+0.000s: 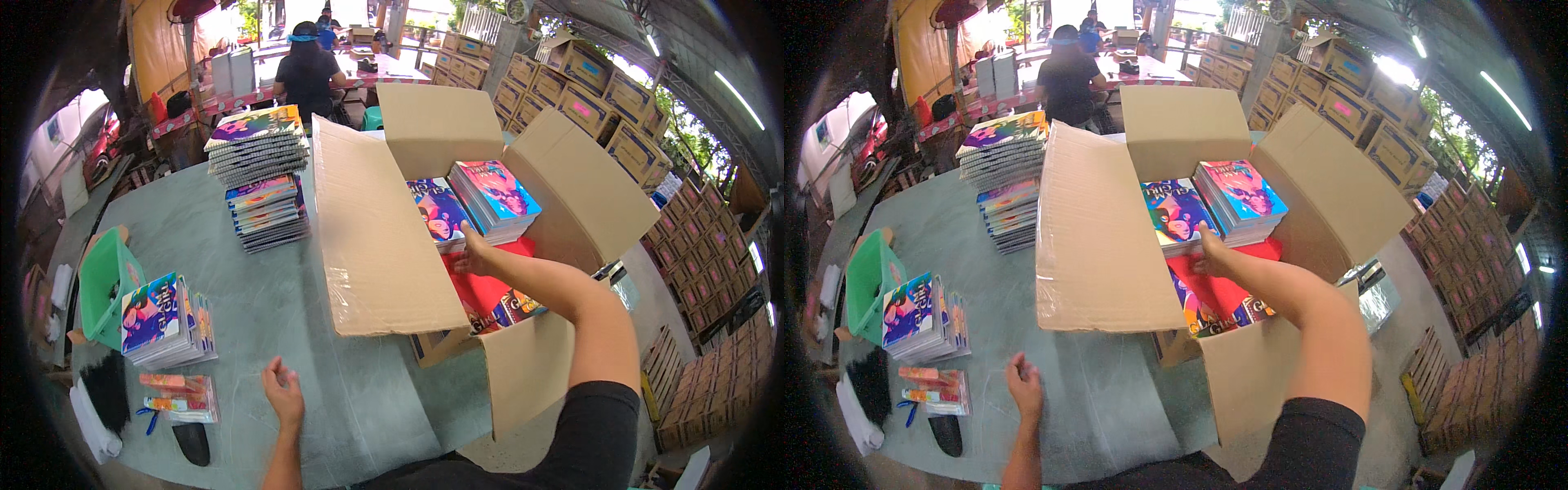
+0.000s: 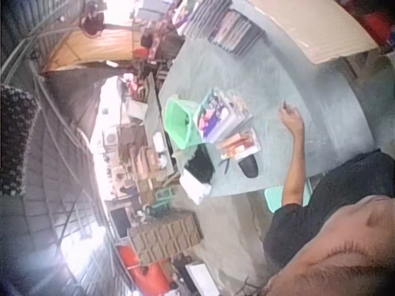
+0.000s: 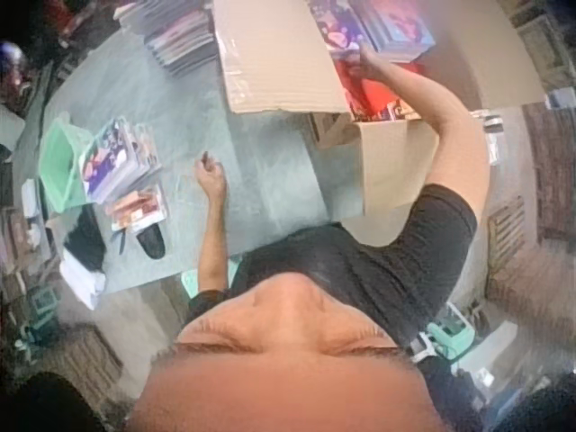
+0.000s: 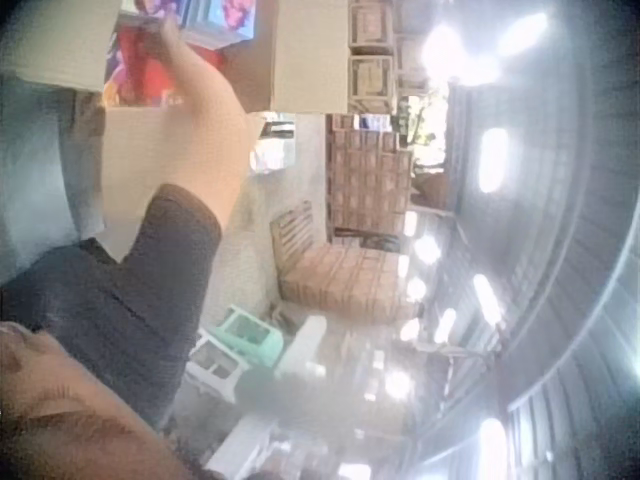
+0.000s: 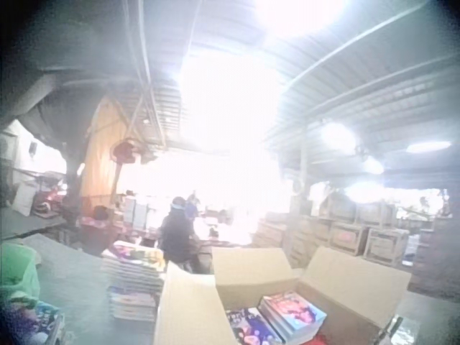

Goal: The person takes spiral notebooks from a stack on a table and places them into a cardboard shipping box, then uses shears to trim the ends of a plastic spiral coil on another notebook.

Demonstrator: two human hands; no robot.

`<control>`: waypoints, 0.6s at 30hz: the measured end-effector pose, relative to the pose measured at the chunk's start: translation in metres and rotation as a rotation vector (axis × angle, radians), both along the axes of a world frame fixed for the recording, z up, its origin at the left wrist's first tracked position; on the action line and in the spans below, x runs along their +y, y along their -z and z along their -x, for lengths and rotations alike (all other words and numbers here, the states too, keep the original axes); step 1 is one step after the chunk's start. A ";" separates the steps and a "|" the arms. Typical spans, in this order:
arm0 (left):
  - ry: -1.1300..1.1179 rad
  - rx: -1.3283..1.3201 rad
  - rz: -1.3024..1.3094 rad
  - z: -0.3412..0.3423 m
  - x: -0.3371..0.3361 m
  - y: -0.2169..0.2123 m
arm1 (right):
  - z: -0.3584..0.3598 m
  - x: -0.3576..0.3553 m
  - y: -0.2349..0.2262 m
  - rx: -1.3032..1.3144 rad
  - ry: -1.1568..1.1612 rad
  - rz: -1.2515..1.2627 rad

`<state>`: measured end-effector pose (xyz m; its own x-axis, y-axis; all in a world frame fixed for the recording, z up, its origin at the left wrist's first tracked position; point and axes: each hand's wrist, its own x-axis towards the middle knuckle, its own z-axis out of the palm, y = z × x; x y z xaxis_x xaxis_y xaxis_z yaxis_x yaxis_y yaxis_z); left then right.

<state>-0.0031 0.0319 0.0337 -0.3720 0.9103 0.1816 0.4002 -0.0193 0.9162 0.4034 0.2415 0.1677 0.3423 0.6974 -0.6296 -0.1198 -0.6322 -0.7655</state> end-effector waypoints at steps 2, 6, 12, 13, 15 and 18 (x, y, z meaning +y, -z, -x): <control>0.042 -0.111 0.049 -0.012 -0.005 0.010 | -0.026 0.024 0.026 0.058 -0.109 -0.076; -0.081 -0.339 0.082 0.001 -0.012 0.039 | 0.044 0.021 -0.011 0.244 -0.035 -0.217; -0.059 -0.671 0.297 0.003 0.012 0.040 | 0.006 0.075 0.033 0.571 0.267 -0.242; -0.079 -0.758 0.320 0.006 0.017 0.035 | 0.003 0.082 0.048 0.422 0.325 -0.292; -0.098 -0.935 0.355 0.018 0.021 0.030 | 0.006 0.082 0.060 0.238 0.395 -0.365; -0.115 -1.138 0.370 0.040 0.011 0.030 | 0.028 0.056 0.030 0.292 0.344 -0.389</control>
